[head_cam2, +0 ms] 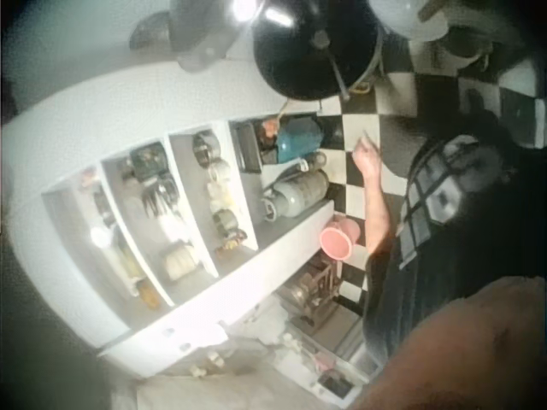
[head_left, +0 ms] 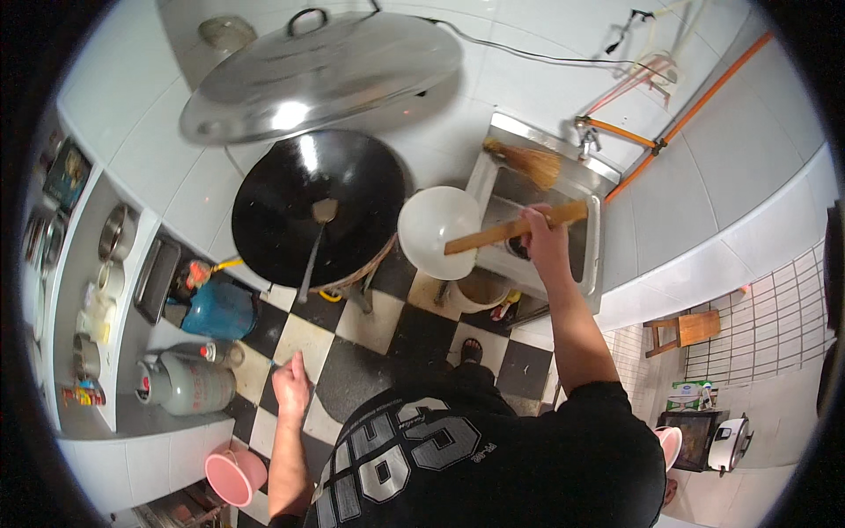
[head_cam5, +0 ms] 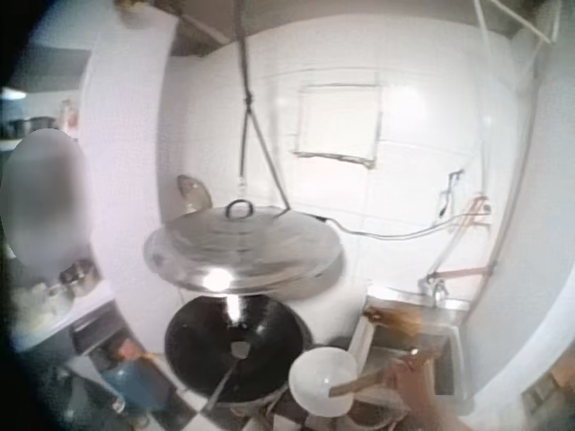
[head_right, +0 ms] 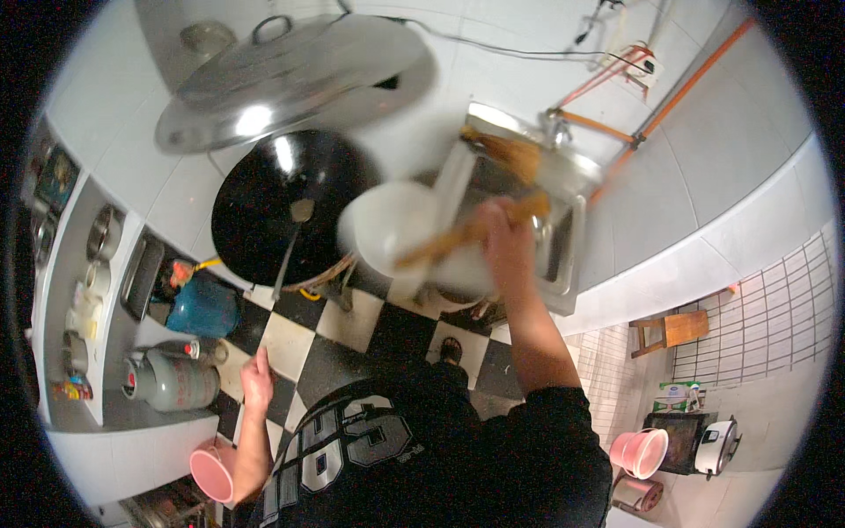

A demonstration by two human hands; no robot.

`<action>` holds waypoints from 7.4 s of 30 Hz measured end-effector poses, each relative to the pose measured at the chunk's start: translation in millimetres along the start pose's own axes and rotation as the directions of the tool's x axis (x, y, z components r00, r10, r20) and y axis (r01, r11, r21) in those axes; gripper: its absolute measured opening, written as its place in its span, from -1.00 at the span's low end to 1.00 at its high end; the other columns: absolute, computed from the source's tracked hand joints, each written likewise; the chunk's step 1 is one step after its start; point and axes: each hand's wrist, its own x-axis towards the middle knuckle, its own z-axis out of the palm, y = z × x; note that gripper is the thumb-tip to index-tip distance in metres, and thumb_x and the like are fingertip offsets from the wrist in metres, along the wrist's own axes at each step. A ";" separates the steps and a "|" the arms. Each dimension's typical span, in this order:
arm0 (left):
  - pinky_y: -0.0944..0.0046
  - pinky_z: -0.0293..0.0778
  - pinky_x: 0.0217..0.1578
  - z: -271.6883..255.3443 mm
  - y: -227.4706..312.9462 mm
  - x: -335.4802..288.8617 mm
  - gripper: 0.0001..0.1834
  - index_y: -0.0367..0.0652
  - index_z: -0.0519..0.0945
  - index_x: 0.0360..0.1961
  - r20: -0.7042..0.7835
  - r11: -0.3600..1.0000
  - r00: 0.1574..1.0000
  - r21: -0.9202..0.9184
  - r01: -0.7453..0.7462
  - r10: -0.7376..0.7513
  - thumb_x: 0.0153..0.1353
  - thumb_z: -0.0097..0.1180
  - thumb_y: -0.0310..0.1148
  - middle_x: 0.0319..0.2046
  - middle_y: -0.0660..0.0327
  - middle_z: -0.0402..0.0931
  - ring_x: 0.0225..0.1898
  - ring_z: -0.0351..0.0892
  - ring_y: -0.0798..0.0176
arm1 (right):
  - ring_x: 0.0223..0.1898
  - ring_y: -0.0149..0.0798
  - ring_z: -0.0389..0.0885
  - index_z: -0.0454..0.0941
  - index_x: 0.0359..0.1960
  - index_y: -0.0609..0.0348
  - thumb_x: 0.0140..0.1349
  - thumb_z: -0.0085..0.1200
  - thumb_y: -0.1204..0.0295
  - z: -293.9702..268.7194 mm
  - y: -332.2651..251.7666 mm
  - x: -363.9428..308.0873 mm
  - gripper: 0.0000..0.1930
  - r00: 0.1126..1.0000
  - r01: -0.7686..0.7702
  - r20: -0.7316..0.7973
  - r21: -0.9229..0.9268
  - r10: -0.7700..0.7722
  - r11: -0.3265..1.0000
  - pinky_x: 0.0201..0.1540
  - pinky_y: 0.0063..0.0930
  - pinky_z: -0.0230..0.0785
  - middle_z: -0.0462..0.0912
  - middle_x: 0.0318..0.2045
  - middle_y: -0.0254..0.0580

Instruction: The person stir-fries food in a wok, transfers it to a tray, retrieves chopped vegetables from a refrigerator, mixes them with a spoon, and then cleans the wok with a brush.

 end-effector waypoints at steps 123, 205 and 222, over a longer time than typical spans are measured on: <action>0.03 0.51 -0.05 390.2 564.1 58.3 -0.34 -0.10 0.18 0.32 0.239 0.523 0.527 0.088 -0.848 0.815 0.18 0.02 -0.23 0.27 -0.20 0.14 -0.05 0.55 -0.11 | -0.47 -0.31 0.65 0.35 0.11 0.30 0.33 -0.03 0.21 -225.5 118.2 112.5 -0.55 0.912 -0.387 0.119 -0.068 0.393 0.919 -0.44 -0.54 0.43 0.67 -0.43 -0.08; 0.03 0.52 -0.32 74.0 -86.0 228.8 -0.07 -0.36 0.07 0.34 0.612 0.477 0.592 -0.366 0.799 -0.524 0.27 -0.13 0.25 -0.06 -0.16 0.46 -0.33 0.56 0.01 | -0.39 -0.29 0.57 0.48 -0.15 0.20 0.28 -0.07 0.20 91.4 251.6 311.6 -0.69 0.742 -0.539 -0.395 0.130 0.542 0.832 -0.34 -0.40 0.47 0.57 -0.31 -0.14; 0.28 0.25 -0.62 121.1 -9.1 259.3 -0.62 -0.17 0.47 -0.18 0.666 0.352 0.627 -0.519 0.779 -0.405 0.30 0.00 -0.03 -0.55 0.21 0.39 -0.63 0.32 0.29 | -0.54 -0.37 0.48 0.47 -0.31 0.12 0.23 -0.03 0.22 112.5 232.6 246.1 -0.77 0.763 -0.646 0.053 0.070 0.644 0.760 -0.51 -0.45 0.40 0.49 -0.49 -0.27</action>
